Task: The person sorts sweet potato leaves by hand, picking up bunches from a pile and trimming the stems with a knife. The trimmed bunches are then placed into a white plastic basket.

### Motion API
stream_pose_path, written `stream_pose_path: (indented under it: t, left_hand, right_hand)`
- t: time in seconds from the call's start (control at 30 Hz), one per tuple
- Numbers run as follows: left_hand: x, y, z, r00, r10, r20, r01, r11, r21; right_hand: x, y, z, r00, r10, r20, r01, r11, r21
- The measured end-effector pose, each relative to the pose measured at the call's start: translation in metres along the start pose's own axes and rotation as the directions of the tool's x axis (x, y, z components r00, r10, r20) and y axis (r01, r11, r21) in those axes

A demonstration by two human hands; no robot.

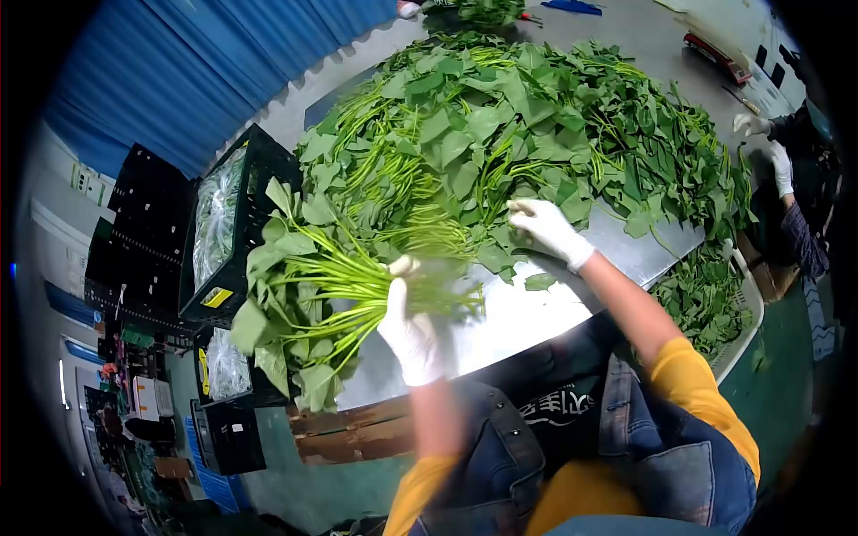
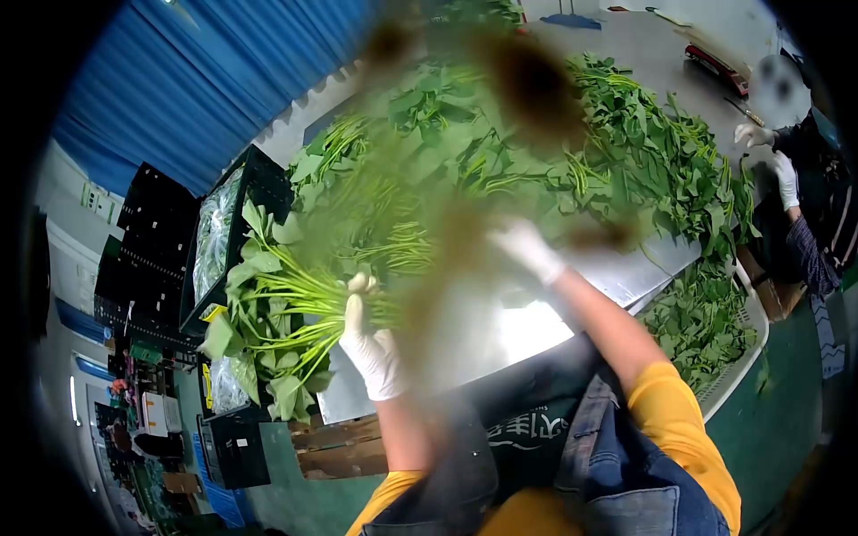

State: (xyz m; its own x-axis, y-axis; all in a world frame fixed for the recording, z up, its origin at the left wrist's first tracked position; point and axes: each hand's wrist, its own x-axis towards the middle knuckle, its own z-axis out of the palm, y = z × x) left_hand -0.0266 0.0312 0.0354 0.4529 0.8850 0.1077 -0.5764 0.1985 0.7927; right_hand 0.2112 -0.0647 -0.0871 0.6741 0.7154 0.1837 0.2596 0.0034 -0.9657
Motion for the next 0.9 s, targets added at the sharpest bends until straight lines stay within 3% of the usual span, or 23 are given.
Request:
stream_pose_path:
  t: [0.07, 0.1, 0.17, 0.2, 0.27, 0.3, 0.37, 0.4, 0.47, 0.53, 0.57, 0.6, 0.67, 0.7, 0.73, 0.8, 0.87, 0.9]
  left_hand:
    - [0.005, 0.004, -0.017, 0.956, 0.042, 0.291, 0.014, 0.982, -0.188]
    - [0.004, 0.007, -0.015, 0.947, -0.008, 0.321, 0.118, 0.939, -0.323]
    - [0.008, 0.003, -0.031, 0.929, -0.052, 0.367, 0.182, 0.927, -0.329]
    - [0.010, -0.002, -0.041, 0.909, -0.095, 0.405, 0.244, 0.911, -0.333]
    - [0.007, -0.011, -0.048, 0.920, -0.110, 0.376, 0.255, 0.896, -0.363]
    - [0.005, -0.012, -0.047, 0.942, -0.141, 0.304, 0.239, 0.920, -0.312]
    - [0.002, -0.011, -0.041, 0.964, -0.180, 0.197, 0.230, 0.935, -0.269]
    - [0.003, -0.013, -0.039, 0.963, -0.184, 0.198, 0.234, 0.932, -0.276]
    - [0.004, -0.014, -0.037, 0.970, -0.213, 0.115, 0.226, 0.967, -0.115]
    - [0.001, -0.015, -0.026, 0.973, -0.214, 0.081, 0.220, 0.972, -0.080]
    - [-0.003, -0.013, -0.018, 0.974, -0.219, 0.062, 0.222, 0.975, -0.033]
    - [-0.004, -0.013, -0.013, 0.974, -0.220, 0.046, 0.220, 0.975, 0.012]
    - [-0.001, -0.018, -0.012, 0.976, -0.190, 0.104, 0.185, 0.981, 0.055]
    - [-0.004, -0.018, -0.008, 0.971, -0.231, 0.068, 0.229, 0.973, 0.035]
    - [-0.008, -0.020, -0.006, 0.960, -0.278, 0.028, 0.278, 0.960, 0.016]
    - [-0.009, -0.024, 0.002, 0.964, -0.255, 0.067, 0.253, 0.967, 0.038]
    - [-0.012, -0.023, 0.016, 0.948, -0.317, -0.026, 0.318, 0.947, 0.036]
    - [-0.012, -0.023, 0.016, 0.948, -0.318, -0.019, 0.319, 0.947, 0.039]
  right_hand:
    - [0.040, 0.031, 0.026, 0.975, 0.204, -0.090, -0.204, 0.979, 0.017]
    - [0.054, 0.045, 0.035, 0.970, 0.201, -0.134, -0.211, 0.975, -0.064]
    - [0.070, 0.070, 0.045, 0.963, 0.191, -0.191, -0.222, 0.962, -0.161]
    - [0.077, 0.083, 0.048, 0.922, 0.266, -0.281, -0.316, 0.936, -0.151]
    - [0.076, 0.078, 0.039, 0.957, 0.018, -0.290, -0.116, 0.939, -0.325]
    - [0.067, 0.065, 0.032, 0.951, 0.024, -0.309, -0.131, 0.934, -0.333]
    - [0.037, -0.030, 0.007, 0.944, -0.051, -0.325, -0.088, 0.912, -0.400]
    - [0.022, -0.067, -0.003, 0.921, -0.143, -0.361, -0.122, 0.776, -0.619]
    - [0.016, -0.078, -0.026, 0.880, -0.265, -0.394, -0.004, 0.826, -0.563]
    - [0.018, -0.066, -0.053, 0.950, -0.247, -0.192, 0.069, 0.764, -0.642]
    - [-0.009, -0.087, -0.060, 0.974, -0.087, -0.210, 0.032, 0.968, -0.249]
    - [0.013, -0.078, -0.083, 0.987, 0.145, 0.067, -0.020, 0.528, -0.849]
    - [-0.002, -0.097, -0.099, 0.999, 0.045, -0.012, -0.036, 0.595, -0.803]
    - [-0.011, -0.095, -0.108, 0.986, -0.161, -0.036, 0.079, 0.651, -0.755]
    - [-0.021, -0.103, -0.111, 0.955, -0.295, 0.001, 0.183, 0.592, -0.785]
    - [-0.027, -0.106, -0.111, 0.952, -0.268, -0.149, 0.061, 0.643, -0.763]
    - [-0.032, -0.075, -0.115, 0.904, -0.324, -0.278, 0.169, 0.869, -0.465]
    - [-0.028, -0.064, -0.119, 0.911, -0.268, -0.314, 0.074, 0.855, -0.514]
